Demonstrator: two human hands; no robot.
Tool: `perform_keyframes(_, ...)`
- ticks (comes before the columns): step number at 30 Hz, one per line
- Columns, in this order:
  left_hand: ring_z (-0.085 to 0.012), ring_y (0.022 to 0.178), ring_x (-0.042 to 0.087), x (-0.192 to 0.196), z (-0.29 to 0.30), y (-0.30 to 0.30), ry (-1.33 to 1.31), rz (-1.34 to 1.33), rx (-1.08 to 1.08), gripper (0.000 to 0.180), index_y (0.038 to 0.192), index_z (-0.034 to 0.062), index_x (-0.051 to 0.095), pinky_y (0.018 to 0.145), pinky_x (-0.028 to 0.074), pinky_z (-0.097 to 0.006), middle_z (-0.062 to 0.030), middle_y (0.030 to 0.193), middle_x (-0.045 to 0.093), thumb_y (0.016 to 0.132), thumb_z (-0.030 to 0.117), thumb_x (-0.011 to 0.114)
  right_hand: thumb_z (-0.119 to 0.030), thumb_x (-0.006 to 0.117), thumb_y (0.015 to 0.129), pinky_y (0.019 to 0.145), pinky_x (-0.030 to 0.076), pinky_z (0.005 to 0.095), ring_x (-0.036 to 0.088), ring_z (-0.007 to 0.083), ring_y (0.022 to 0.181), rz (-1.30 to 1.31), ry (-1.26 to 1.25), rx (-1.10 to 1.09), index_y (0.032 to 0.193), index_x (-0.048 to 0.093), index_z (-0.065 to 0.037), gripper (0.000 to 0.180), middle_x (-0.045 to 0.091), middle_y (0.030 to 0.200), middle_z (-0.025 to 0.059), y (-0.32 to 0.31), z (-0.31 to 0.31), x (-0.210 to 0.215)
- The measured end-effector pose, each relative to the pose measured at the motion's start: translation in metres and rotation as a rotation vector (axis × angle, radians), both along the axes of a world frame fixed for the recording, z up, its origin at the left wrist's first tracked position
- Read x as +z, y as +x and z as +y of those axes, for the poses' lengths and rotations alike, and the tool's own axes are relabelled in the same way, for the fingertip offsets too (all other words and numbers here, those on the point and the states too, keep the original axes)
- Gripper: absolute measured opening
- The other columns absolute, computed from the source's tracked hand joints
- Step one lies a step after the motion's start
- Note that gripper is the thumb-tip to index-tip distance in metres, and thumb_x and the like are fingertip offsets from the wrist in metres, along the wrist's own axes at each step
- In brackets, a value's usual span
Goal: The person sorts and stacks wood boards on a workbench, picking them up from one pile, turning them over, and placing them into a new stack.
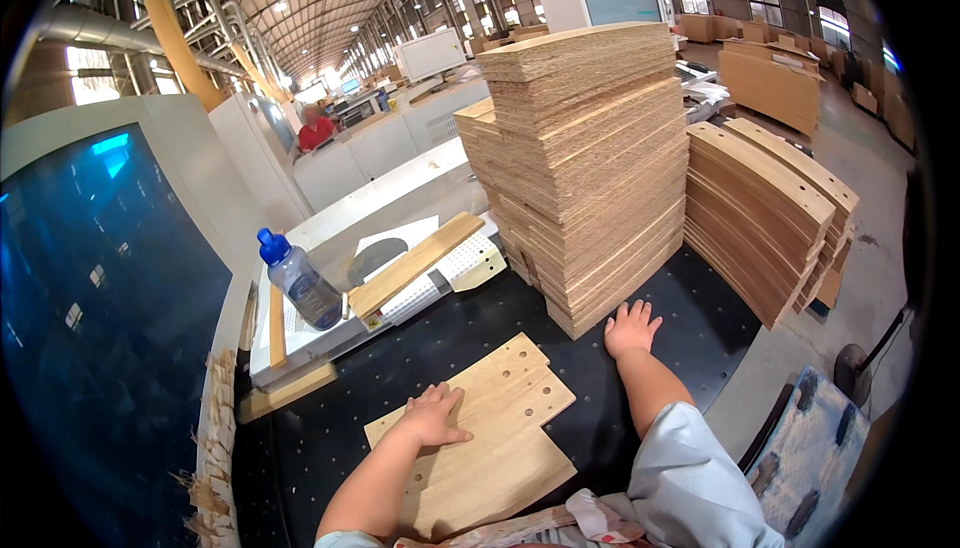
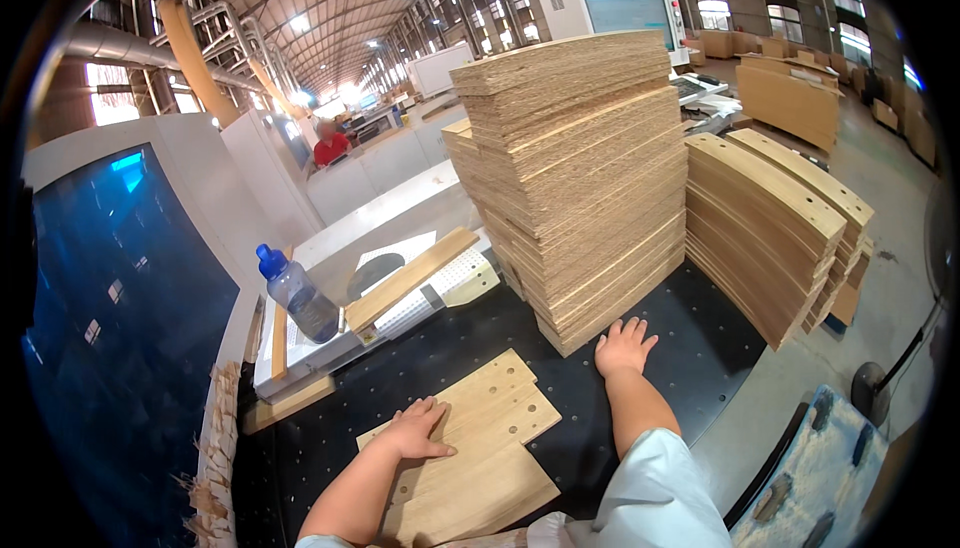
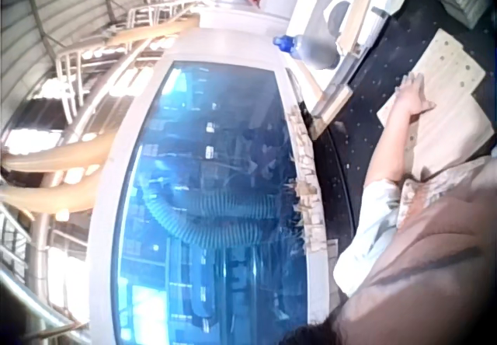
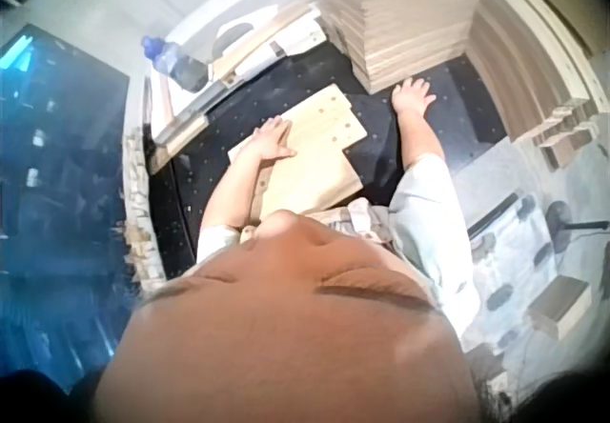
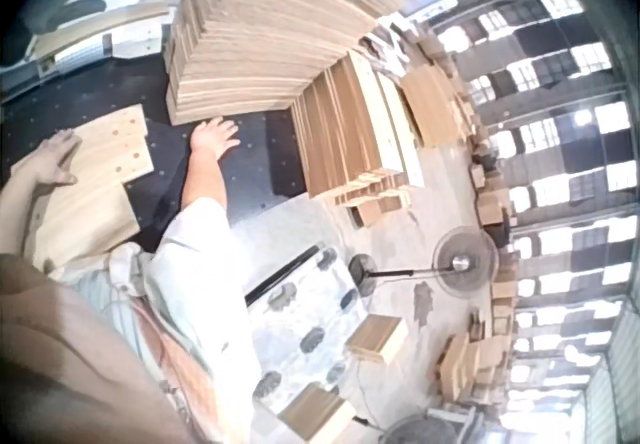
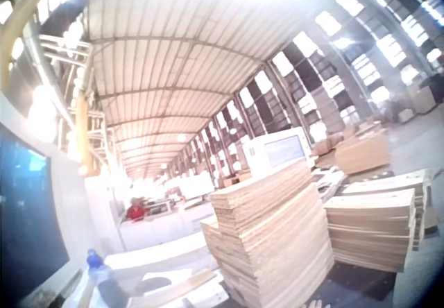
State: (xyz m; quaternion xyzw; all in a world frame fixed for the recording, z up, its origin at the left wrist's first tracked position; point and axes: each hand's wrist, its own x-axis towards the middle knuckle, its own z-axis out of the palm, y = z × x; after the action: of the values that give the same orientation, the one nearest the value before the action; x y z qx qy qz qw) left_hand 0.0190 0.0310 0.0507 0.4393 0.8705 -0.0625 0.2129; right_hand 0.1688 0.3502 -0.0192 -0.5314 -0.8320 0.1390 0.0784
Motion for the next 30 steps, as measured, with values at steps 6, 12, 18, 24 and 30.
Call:
perform_keyframes(6, -0.0330, 0.137, 0.008, -0.028, 0.002, -0.007, -0.002, -0.012, 0.064, 0.102, 0.142, 0.0184, 0.022, 0.105, 0.015, -0.056, -0.0189, 0.147, 0.012, 0.060, 0.054, 0.072, -0.035, 0.042, 0.089, 0.106, 0.014, 0.0564, 0.018, 0.0325, 0.134, 0.049, 0.010, 0.011, 0.132, 0.038, -0.006, 0.052, 0.027, 0.142, 0.0175, -0.002, -0.002, -0.003)
perform_keyframes(12, -0.0314, 0.138, -0.001, -0.043, -0.006, 0.015, 0.202, 0.004, 0.191, 0.101, 0.142, 0.0162, 0.022, 0.108, 0.003, -0.053, -0.0188, 0.148, 0.006, 0.062, 0.058, 0.068, -0.035, 0.042, 0.089, 0.106, 0.014, 0.0560, 0.017, 0.0324, 0.134, 0.049, 0.028, 0.008, 0.132, 0.038, -0.005, 0.052, 0.027, 0.141, 0.0175, 0.001, 0.001, -0.005)
perform_keyframes(18, -0.0299, 0.138, 0.000, -0.043, -0.011, 0.016, 0.225, -0.016, 0.172, 0.098, 0.142, 0.0152, 0.023, 0.108, 0.002, -0.051, -0.0173, 0.149, 0.007, 0.065, 0.060, 0.065, -0.035, 0.041, 0.090, 0.106, 0.015, 0.0554, 0.017, 0.0314, 0.135, 0.019, 0.013, -0.004, 0.132, 0.037, -0.006, 0.052, 0.027, 0.142, 0.0165, 0.001, -0.002, 0.000)
perform_keyframes(24, -0.0297, 0.138, 0.002, -0.044, -0.013, 0.015, 0.234, -0.013, 0.169, 0.096, 0.141, 0.0156, 0.026, 0.108, 0.002, -0.050, -0.0167, 0.149, 0.008, 0.065, 0.060, 0.065, -0.035, 0.040, 0.090, 0.106, 0.015, 0.0555, 0.017, 0.0315, 0.135, 0.005, -0.001, -0.009, 0.133, 0.036, -0.006, 0.052, 0.027, 0.142, 0.0161, 0.000, -0.004, 0.004)
perform_keyframes(30, -0.0293, 0.138, 0.003, -0.043, -0.013, 0.013, 0.257, -0.026, 0.171, 0.091, 0.141, 0.0159, 0.027, 0.109, 0.004, -0.050, -0.0162, 0.149, 0.010, 0.068, 0.057, 0.065, -0.034, 0.041, 0.090, 0.106, 0.015, 0.0555, 0.017, 0.0314, 0.135, 0.013, 0.014, -0.010, 0.133, 0.037, -0.006, 0.052, 0.026, 0.142, 0.0160, -0.001, -0.002, 0.000)
